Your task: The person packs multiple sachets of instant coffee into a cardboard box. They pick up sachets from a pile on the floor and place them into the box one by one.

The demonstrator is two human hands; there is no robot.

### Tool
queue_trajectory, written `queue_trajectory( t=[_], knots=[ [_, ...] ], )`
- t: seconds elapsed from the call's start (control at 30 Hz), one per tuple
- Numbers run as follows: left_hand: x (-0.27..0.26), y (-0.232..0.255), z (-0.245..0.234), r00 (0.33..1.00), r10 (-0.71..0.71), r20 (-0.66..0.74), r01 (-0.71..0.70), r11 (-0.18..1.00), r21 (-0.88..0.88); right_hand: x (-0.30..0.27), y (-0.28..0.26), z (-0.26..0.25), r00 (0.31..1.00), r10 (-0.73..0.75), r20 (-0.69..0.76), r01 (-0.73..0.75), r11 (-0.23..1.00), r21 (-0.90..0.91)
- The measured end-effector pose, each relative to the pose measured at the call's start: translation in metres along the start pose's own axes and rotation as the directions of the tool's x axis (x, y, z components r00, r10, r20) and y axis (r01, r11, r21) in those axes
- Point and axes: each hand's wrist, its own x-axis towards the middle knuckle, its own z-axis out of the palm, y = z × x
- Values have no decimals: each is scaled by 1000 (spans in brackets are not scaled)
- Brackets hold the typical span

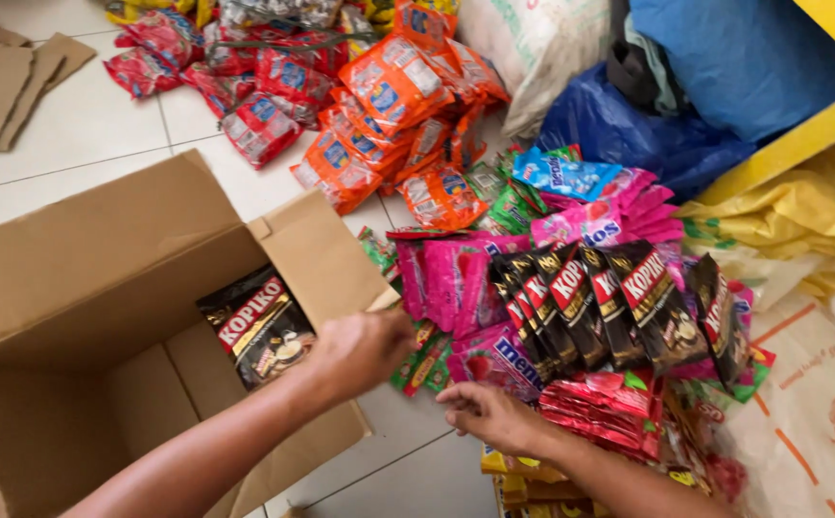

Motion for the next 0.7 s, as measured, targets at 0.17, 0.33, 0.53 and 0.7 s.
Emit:
queue_trajectory(
  t=[0.17, 0.33, 0.53, 0.7],
  knots=[
    [22, 32, 62, 964, 169, 207, -145, 982, -124, -21, 31, -19, 938, 314, 148, -343, 899, 272],
    [49, 32, 158, 933, 223, 282, -152, 956, -250, -34, 74, -30, 951, 257, 171, -283, 947, 155],
    [59, 47, 232, 857, 133, 498, 210, 792, -573, -49, 110, -22, 973, 232, 11, -209, 856, 473],
    [69, 57, 286, 879, -23, 477, 399, 584, -707, -64, 135, -18, 878, 468, -102, -133, 442, 887]
  ],
)
